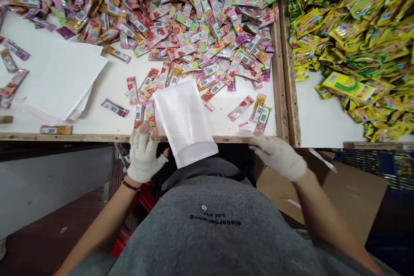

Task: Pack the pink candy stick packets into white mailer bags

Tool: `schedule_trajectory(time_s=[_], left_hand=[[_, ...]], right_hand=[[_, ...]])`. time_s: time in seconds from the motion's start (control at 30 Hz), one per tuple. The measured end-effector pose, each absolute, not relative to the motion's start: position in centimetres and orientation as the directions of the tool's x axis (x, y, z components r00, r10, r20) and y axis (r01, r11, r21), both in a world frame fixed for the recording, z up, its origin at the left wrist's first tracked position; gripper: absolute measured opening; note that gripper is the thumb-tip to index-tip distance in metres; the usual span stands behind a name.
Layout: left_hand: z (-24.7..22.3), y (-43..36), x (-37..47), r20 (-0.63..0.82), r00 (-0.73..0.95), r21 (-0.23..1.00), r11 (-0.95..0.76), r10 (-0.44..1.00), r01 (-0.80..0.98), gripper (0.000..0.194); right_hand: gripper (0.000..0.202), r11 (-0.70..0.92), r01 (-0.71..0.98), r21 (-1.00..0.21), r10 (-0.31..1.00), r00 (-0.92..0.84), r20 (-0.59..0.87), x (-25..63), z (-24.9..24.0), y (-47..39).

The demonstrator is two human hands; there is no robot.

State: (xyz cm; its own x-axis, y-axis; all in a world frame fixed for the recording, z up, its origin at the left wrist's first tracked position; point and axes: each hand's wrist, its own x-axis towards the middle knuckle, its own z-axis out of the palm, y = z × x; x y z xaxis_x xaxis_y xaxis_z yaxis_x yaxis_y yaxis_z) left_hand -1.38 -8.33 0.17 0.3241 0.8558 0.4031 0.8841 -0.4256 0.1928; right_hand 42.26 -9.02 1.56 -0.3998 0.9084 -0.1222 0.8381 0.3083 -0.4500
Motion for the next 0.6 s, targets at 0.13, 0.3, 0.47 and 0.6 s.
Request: schedule_trajectory(time_s=[0.13, 0.3, 0.47, 0.6], left_hand=[[-0.4, -7.2, 0.3, 0.413, 0.537, 0.104, -0.625, 0.735, 0.774, 0.054], [1.2, -8.2, 0.6, 0.303, 0.674, 0.275, -0.74, 0.673, 0.614, 0.034], [1.8, -9.5, 1.0, 0.224, 0.448, 0.569, -0.489, 0.865, 0.661, 0.027], [2.2, -9.1, 2.2, -0.099, 0.056, 0.649, 0.022, 0.993, 0.761, 0.037]], right_hand=[[0.032, 0.748, 0.576, -0.33, 0.663, -0.639, 0.39, 34.1, -1.4, -4.5], [0.023, 0.806, 0.406, -0.431, 0.577, -0.705, 0.413, 32.8, -3.6, -2.1], [0.022, 0.598, 0.304, -0.741, 0.72, -0.61, 0.331, 33.5, -2.5, -2.6], [0.037, 0.258, 0.466, -0.846, 0.865, -0.502, -0.012, 32.3, -1.0, -2.3]])
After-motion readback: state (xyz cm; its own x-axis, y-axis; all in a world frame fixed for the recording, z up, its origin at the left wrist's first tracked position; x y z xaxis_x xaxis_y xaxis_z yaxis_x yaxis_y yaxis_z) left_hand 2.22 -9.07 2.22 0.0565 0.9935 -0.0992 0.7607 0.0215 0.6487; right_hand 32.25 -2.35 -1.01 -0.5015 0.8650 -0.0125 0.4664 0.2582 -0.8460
